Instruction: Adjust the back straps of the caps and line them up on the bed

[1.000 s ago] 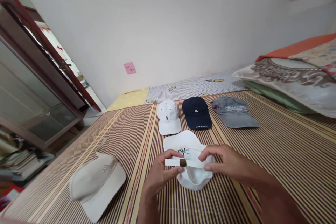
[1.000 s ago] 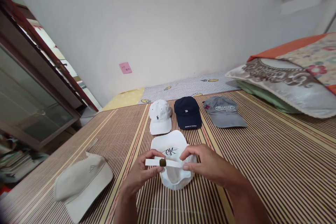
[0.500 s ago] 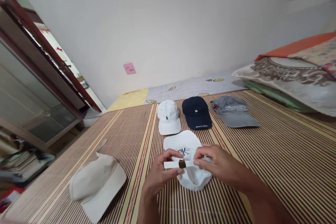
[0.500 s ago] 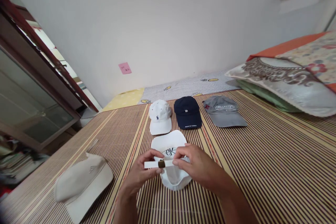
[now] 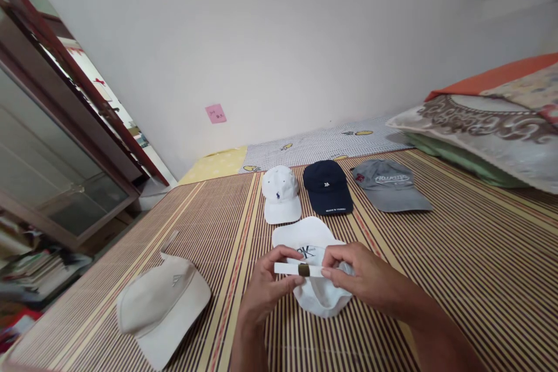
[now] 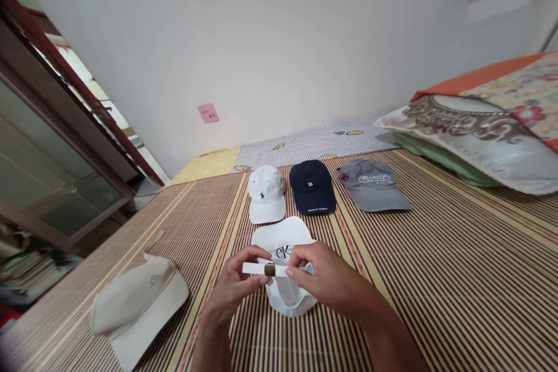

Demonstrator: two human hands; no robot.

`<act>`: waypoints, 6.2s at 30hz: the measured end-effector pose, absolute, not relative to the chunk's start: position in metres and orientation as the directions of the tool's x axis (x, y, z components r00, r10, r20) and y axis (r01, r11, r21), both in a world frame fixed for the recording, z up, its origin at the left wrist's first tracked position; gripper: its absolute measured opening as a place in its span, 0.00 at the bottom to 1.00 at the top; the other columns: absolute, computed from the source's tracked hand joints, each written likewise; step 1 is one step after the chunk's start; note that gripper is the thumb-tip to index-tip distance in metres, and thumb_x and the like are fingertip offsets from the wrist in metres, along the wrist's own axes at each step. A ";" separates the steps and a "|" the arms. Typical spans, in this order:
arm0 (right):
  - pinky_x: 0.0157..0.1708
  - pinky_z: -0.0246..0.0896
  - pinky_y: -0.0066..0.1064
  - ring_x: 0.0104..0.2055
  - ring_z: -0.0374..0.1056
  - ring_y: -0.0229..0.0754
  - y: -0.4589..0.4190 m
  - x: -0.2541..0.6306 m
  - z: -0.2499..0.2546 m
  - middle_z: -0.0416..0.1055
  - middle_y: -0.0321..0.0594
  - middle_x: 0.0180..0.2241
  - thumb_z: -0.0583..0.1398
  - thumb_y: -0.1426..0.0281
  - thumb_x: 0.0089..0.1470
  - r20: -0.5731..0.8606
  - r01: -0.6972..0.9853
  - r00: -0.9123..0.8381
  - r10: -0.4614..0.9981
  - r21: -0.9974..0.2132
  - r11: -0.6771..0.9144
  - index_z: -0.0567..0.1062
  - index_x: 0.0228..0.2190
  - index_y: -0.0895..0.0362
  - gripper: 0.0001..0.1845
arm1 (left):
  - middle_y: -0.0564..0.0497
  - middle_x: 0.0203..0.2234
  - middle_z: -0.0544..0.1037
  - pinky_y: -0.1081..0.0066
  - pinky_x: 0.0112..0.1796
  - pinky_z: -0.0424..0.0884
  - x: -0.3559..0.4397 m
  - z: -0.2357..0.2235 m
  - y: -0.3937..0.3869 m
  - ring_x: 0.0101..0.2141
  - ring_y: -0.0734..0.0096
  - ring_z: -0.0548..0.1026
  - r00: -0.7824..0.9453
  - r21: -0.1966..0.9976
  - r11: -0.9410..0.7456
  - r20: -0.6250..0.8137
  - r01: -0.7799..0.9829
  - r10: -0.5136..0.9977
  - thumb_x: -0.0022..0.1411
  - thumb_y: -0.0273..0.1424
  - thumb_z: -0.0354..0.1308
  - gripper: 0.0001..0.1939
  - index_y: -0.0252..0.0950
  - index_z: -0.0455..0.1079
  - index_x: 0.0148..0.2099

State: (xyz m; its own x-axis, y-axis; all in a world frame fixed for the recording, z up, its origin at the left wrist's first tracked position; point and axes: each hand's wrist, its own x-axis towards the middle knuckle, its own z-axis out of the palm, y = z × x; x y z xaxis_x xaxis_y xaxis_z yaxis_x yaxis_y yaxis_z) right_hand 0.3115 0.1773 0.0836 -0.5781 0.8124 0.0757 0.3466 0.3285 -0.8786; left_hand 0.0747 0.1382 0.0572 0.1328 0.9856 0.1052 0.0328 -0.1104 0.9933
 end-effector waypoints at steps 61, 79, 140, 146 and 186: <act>0.47 0.58 0.38 0.48 0.73 0.51 0.159 0.281 0.094 0.81 0.43 0.43 0.62 0.72 0.59 0.066 0.484 -0.530 0.845 -0.795 0.366 0.80 0.41 0.54 0.09 | 0.53 0.28 0.75 0.69 0.38 0.63 0.075 0.059 0.140 0.33 0.69 0.69 0.173 0.987 -0.122 0.104 0.101 0.979 0.64 0.45 0.67 0.17 0.35 0.78 0.36; 0.34 0.50 0.33 0.34 0.67 0.43 0.160 0.279 0.100 0.75 0.38 0.31 0.57 0.76 0.65 0.011 0.571 -0.524 0.851 -0.737 0.361 0.71 0.31 0.56 0.08 | 0.54 0.29 0.76 0.71 0.40 0.65 0.081 0.056 0.138 0.34 0.71 0.69 0.154 0.994 -0.089 0.078 0.067 0.985 0.55 0.40 0.74 0.13 0.37 0.78 0.36; 0.36 0.57 0.34 0.36 0.69 0.44 0.197 0.321 0.062 0.77 0.38 0.32 0.58 0.62 0.62 0.143 0.306 -0.562 0.815 -0.879 0.365 0.77 0.31 0.55 0.13 | 0.57 0.21 0.65 0.71 0.26 0.54 0.069 0.072 0.131 0.24 0.74 0.59 0.079 0.939 0.004 -0.034 0.344 0.996 0.61 0.47 0.63 0.19 0.37 0.70 0.30; 0.37 0.60 0.35 0.36 0.70 0.46 0.200 0.329 0.060 0.76 0.38 0.31 0.56 0.61 0.63 0.154 0.333 -0.527 0.836 -0.867 0.369 0.76 0.30 0.55 0.14 | 0.57 0.22 0.62 0.70 0.27 0.53 0.064 0.062 0.136 0.25 0.72 0.58 0.040 0.892 -0.058 0.045 0.448 0.998 0.67 0.50 0.56 0.24 0.39 0.63 0.26; 0.59 0.66 0.50 0.59 0.73 0.61 0.208 0.342 0.060 0.82 0.47 0.51 0.68 0.53 0.58 0.217 -0.128 -0.502 0.837 -0.976 0.176 0.84 0.48 0.51 0.21 | 0.44 0.60 0.80 0.54 0.65 0.67 0.045 0.048 0.129 0.61 0.49 0.75 0.018 0.963 -0.116 0.124 -0.244 0.992 0.64 0.39 0.68 0.24 0.43 0.77 0.61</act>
State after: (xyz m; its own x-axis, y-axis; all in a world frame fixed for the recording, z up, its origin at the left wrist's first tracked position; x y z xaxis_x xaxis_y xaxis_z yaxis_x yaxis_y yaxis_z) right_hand 0.3420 0.2079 0.0600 -0.5020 0.8373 0.2169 -0.1284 0.1758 -0.9760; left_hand 0.0451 0.1290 0.0480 0.0176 0.9921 0.1242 -0.2440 -0.1162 0.9628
